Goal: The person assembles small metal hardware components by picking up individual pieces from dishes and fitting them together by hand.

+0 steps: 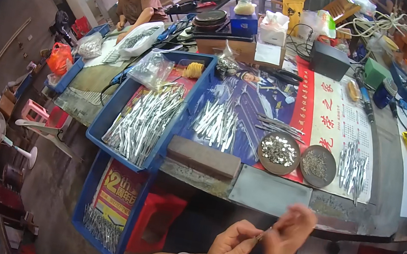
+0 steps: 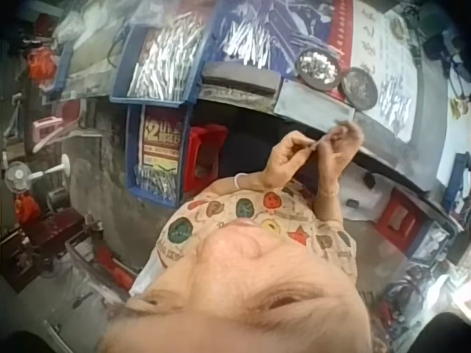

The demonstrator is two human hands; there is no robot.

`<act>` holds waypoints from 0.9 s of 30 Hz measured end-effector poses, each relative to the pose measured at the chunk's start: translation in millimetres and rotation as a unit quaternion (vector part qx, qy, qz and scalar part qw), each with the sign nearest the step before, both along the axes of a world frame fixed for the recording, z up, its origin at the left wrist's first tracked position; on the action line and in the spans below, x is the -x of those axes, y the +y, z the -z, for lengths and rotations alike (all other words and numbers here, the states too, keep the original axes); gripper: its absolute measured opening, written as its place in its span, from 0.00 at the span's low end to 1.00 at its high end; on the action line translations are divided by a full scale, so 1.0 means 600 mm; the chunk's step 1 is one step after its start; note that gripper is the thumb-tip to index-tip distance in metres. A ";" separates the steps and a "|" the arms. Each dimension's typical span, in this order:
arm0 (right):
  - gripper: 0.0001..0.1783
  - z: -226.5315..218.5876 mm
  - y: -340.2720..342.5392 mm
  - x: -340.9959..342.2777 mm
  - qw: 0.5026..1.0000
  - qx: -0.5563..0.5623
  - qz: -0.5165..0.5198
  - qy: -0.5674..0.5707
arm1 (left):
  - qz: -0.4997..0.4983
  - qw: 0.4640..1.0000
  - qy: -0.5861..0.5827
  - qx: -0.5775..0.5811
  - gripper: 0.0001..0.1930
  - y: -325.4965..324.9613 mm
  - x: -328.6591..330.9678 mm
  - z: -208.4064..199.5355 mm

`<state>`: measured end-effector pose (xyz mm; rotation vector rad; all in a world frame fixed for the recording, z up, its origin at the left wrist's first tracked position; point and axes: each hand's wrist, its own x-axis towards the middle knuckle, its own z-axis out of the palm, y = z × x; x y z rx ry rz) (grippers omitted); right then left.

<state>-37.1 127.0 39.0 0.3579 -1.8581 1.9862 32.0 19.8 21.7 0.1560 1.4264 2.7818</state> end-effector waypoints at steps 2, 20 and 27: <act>0.31 0.003 0.008 0.000 0.999 -0.019 0.037 -0.005 | -0.005 0.999 -0.019 -0.026 0.10 0.002 0.001 0.001; 0.12 0.004 -0.019 -0.026 0.967 -0.208 -0.129 0.067 | -0.120 0.981 0.106 0.111 0.11 -0.017 0.000 0.006; 0.08 0.013 -0.018 -0.005 0.984 -0.048 -0.171 -0.002 | -0.107 0.984 0.102 0.099 0.10 -0.016 -0.001 0.001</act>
